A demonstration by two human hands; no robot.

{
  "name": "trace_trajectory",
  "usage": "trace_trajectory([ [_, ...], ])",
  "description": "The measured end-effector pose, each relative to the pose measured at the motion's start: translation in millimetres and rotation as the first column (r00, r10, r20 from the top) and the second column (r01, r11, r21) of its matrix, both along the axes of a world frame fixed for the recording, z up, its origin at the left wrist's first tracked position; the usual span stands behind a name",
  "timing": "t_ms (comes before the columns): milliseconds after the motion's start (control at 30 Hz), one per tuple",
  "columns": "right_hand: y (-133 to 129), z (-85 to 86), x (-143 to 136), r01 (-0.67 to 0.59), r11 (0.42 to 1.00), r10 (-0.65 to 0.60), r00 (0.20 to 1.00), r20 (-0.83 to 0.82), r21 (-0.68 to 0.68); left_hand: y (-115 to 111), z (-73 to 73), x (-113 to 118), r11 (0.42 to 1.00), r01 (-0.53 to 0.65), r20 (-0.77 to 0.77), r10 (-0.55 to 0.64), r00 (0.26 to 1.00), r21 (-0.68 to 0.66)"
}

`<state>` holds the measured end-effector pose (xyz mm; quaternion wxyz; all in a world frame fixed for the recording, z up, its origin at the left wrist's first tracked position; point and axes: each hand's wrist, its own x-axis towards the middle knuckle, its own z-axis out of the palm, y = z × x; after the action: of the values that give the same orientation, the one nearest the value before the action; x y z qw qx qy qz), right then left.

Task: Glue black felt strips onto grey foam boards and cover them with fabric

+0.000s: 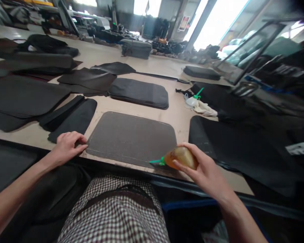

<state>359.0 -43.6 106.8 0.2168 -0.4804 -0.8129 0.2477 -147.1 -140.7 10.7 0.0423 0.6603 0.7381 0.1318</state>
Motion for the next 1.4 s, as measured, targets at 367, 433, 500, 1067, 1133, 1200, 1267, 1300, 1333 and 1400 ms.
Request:
trace_trajectory([
  [367, -19.8, -23.1, 113.3, 0.331, 0.942, -0.334, 0.941, -0.049, -0.053, 0.7, -7.6, -25.5, 0.999, 0.043, 0.047, -0.042, 0.998, -0.015],
  [433, -22.6, -27.3, 124.4, 0.39, 0.92, -0.392, 0.918, -0.056, -0.047, 3.2, 2.2, -22.1, 0.998, 0.061, 0.01, -0.062, 0.998, 0.029],
  [500, -25.8, -30.3, 132.9, 0.446, 0.895, -0.446, 0.892, -0.073, -0.03, 9.7, 14.8, -7.1, 0.991, 0.099, -0.02, -0.098, 0.995, 0.09],
  [1067, 31.6, -81.9, 92.9, 0.583, 0.81, -0.52, 0.764, -0.381, 0.064, 125.1, 6.4, 216.3, 0.726, 0.678, -0.161, -0.687, 0.708, -0.114],
  [1133, 26.9, -80.9, 100.2, 0.582, 0.813, -0.527, 0.754, -0.392, 0.027, 125.1, 2.0, 214.8, 0.729, 0.676, -0.175, -0.683, 0.709, -0.107],
  [1200, 19.9, -77.7, 109.3, 0.539, 0.84, -0.519, 0.761, -0.39, -0.066, 124.3, 0.9, 213.4, 0.729, 0.677, -0.181, -0.683, 0.708, -0.1],
  [1267, 14.5, -73.1, 118.6, 0.483, 0.86, -0.507, 0.776, -0.376, -0.163, 123.9, 1.5, 213.2, 0.725, 0.682, -0.177, -0.686, 0.706, -0.093],
  [1300, 13.3, -70.5, 122.5, 0.477, 0.859, -0.51, 0.779, -0.365, -0.185, 124.1, 1.8, 213.3, 0.723, 0.685, -0.172, -0.688, 0.705, -0.087],
  [1333, 13.7, -67.7, 125.6, 0.491, 0.851, -0.524, 0.772, -0.359, -0.186, 124.4, 2.0, 213.4, 0.722, 0.687, -0.164, -0.69, 0.705, -0.081],
  [1400, 19.5, -62.2, 128.6, 0.557, 0.816, -0.568, 0.725, -0.388, -0.154, 125.8, 2.8, 213.3, 0.719, 0.692, -0.14, -0.694, 0.707, -0.068],
])
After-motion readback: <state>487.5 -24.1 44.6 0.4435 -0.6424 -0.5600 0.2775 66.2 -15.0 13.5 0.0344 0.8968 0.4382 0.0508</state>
